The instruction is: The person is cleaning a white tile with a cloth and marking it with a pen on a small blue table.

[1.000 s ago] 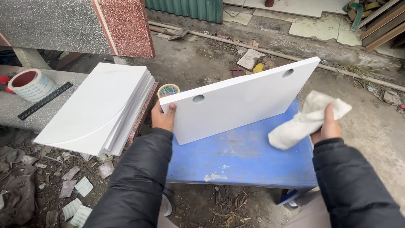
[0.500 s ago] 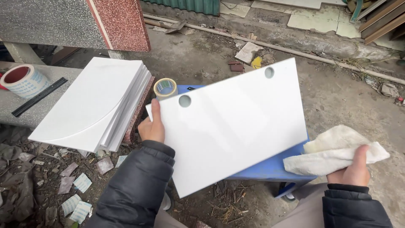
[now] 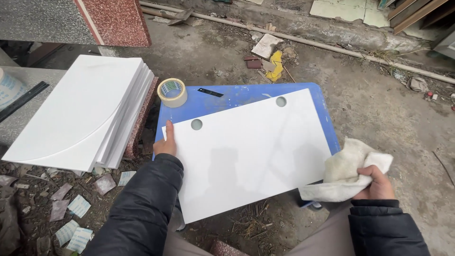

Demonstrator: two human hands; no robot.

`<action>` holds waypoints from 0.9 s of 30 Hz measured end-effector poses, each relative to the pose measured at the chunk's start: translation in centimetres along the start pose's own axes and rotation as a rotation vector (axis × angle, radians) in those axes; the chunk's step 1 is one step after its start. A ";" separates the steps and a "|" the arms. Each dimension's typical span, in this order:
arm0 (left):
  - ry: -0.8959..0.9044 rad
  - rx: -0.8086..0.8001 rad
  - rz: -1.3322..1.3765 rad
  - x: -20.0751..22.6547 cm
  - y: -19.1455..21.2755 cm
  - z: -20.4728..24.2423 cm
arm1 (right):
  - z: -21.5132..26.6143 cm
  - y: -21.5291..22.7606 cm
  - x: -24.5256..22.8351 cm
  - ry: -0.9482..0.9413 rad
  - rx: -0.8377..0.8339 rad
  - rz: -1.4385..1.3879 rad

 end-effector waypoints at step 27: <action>-0.828 -0.422 -0.384 7.6 -8.9 23.8 | 6.8 -7.3 -4.1 0.191 -0.282 0.051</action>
Point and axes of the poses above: each hand's wrist, its own z-axis away from the middle knuckle, its own y-axis out of the back of the hand, x = y × z, the point moved 10 cm from there along -z, towards the middle knuckle, and after that the axes turned 14 degrees about y, right-handed, at the moved point
